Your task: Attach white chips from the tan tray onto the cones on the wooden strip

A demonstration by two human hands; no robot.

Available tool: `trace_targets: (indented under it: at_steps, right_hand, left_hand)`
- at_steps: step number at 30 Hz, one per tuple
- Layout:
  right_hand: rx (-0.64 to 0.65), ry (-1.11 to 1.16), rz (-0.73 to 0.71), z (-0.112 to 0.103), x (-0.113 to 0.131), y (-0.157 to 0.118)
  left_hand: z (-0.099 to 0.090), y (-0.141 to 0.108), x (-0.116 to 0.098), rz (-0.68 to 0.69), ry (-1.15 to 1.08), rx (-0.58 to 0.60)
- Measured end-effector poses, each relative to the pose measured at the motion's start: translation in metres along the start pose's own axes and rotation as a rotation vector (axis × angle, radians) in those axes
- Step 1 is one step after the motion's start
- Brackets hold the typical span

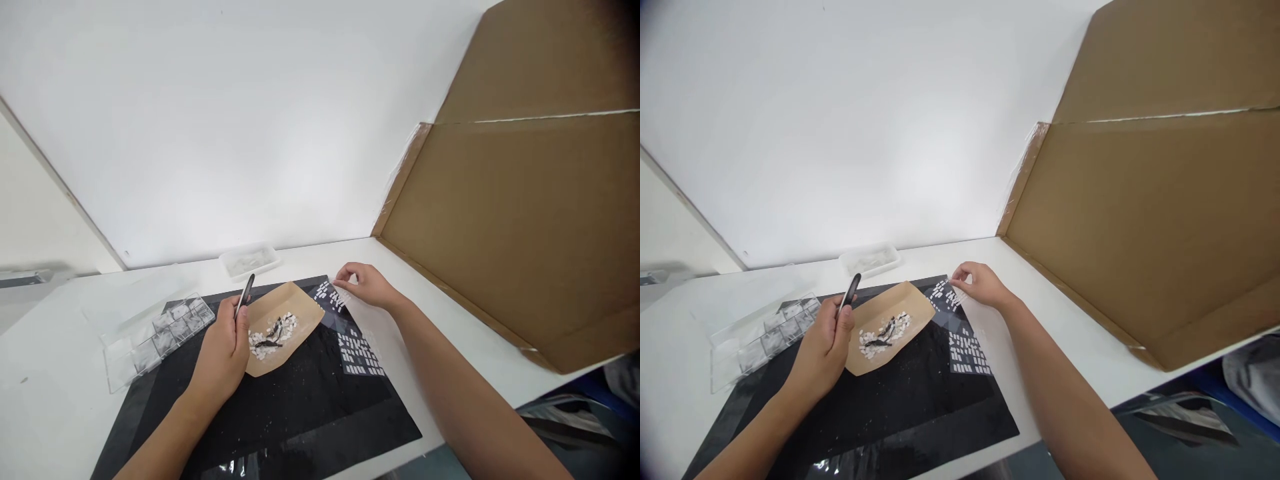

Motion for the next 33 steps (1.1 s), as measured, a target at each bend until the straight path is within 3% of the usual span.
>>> trace_targets:
  at_steps: [10,18,27,33]
  right_hand:
    - [-0.076,0.163,0.027,0.009,0.02,0.003]
    - [0.02,0.243,0.038,0.02,0.026,0.003]
    - [0.176,0.321,0.07,0.019,0.013,0.0]
    - [0.301,0.26,0.052,0.02,0.014,-0.003]
  left_hand:
    - [0.0,0.002,0.001,0.071,0.054,0.02]
    - [0.001,0.004,0.002,0.098,0.079,0.025]
    - [0.002,0.003,0.003,0.102,0.095,0.031]
    - [0.002,0.003,0.003,0.107,0.092,0.027]
Point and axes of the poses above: each hand's wrist, its own y-axis towards the middle knuckle, its own z-axis out of the palm, x = y × z, the point moved 3 cm from there along y, towards the middle knuckle, and after that the axes turned 2 degrees about x, right-handed, at the moved point
